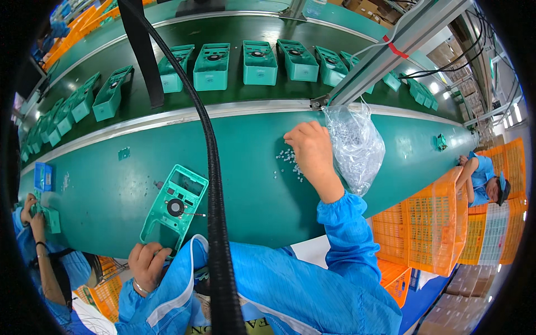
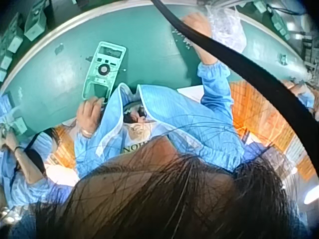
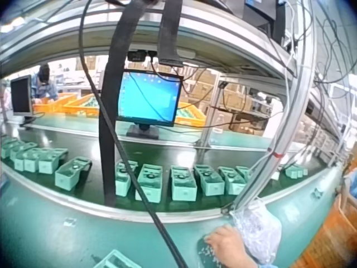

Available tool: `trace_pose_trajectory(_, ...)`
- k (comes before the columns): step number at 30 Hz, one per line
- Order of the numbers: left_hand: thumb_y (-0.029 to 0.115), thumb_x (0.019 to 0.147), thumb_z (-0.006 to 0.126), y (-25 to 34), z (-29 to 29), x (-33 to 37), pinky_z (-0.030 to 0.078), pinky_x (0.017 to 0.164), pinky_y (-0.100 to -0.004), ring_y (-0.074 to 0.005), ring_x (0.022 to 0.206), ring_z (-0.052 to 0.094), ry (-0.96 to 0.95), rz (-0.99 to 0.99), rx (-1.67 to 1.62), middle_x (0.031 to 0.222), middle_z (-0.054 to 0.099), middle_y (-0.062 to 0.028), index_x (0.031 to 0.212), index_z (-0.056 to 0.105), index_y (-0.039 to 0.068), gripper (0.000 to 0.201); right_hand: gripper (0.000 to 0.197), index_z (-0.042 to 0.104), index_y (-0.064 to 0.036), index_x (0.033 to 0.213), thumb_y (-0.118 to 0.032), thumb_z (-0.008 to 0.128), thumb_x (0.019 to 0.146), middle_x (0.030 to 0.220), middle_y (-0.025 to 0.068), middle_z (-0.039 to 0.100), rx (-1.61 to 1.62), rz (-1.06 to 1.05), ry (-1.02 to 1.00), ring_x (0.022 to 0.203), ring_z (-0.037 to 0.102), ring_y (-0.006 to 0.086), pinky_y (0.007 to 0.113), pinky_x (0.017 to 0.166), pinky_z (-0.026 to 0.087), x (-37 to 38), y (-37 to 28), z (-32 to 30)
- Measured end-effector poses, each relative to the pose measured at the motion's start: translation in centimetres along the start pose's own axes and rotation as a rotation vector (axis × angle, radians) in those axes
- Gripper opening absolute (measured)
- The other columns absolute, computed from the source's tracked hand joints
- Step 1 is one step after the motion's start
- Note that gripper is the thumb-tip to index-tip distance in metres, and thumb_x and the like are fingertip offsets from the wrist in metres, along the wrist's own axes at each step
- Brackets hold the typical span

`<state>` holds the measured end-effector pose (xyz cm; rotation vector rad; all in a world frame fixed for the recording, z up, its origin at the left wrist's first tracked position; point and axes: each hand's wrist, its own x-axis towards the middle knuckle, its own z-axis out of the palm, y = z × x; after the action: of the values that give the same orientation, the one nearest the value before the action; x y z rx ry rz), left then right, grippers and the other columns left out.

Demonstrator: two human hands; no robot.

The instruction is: The person assembles electronic components into green plastic meter housings by hand on a factory assembly line.

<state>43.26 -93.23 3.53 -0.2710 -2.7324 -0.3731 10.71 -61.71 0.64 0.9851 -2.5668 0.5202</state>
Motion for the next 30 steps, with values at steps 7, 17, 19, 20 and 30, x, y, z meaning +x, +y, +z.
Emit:
trace_pose_trajectory(7, 0.016, 0.062, 0.074, 0.2, 0.1, 0.3, 0.043, 0.058, -0.0378, -0.0250, 0.071, 0.056, 0.024, -0.012, -0.058, 0.091, 0.065, -0.0069, 0.094, 0.072, 0.008, 0.033, 0.010, 0.075, -0.0123, 0.084, -0.008, 0.080, 0.076, 0.086, -0.0007, 0.066, 0.008, 0.032, 0.034, 0.091, 0.060, 0.0245, 0.040, 0.081, 0.044, -0.1, -0.5, -0.4)
trace_pose_trajectory(17, 0.021, 0.066, 0.083, -0.6, -0.2, 0.1, 0.047, 0.056, -0.0358, -0.0217, 0.071, 0.057, 0.032, 0.034, -0.077, 0.097, 0.065, -0.0044, 0.097, 0.072, 0.010, 0.034, 0.009, 0.073, -0.0114, 0.081, -0.007, 0.078, 0.075, 0.087, 0.0024, 0.066, -0.085, -0.056, 0.040, 0.092, 0.061, 0.0272, 0.042, 0.083, 0.044, 0.3, -2.0, -0.9)
trace_pose_trajectory(19, 0.022, 0.066, 0.083, -0.9, 0.2, 0.0, 0.047, 0.056, -0.0353, -0.0212, 0.072, 0.057, 0.021, 0.013, -0.091, 0.098, 0.065, -0.0042, 0.097, 0.072, 0.011, 0.035, 0.009, 0.073, -0.0111, 0.081, -0.007, 0.078, 0.074, 0.088, 0.0027, 0.066, -0.027, -0.057, 0.058, 0.093, 0.061, 0.0273, 0.041, 0.083, 0.044, 0.8, -4.0, -1.0)
trace_pose_trajectory(20, 0.022, 0.067, 0.083, -0.9, 0.3, 0.0, 0.047, 0.056, -0.0348, -0.0208, 0.073, 0.057, 0.019, 0.030, -0.134, 0.098, 0.064, -0.0039, 0.098, 0.071, 0.011, 0.035, 0.010, 0.074, -0.0110, 0.081, -0.007, 0.079, 0.074, 0.087, 0.0029, 0.066, 0.077, -0.065, 0.037, 0.093, 0.061, 0.0272, 0.041, 0.084, 0.044, 1.0, -5.1, -1.0)
trace_pose_trajectory(30, 0.019, 0.074, 0.075, -0.9, 0.5, 0.2, 0.046, 0.055, -0.0301, -0.0166, 0.073, 0.053, 0.052, 0.060, -0.075, 0.093, 0.058, -0.0007, 0.102, 0.073, 0.015, 0.029, 0.004, 0.078, -0.0116, 0.086, -0.012, 0.079, 0.082, 0.084, 0.0009, 0.065, 0.600, -0.194, -0.250, 0.094, 0.060, 0.0234, 0.040, 0.095, 0.041, 3.3, -19.2, 4.0)
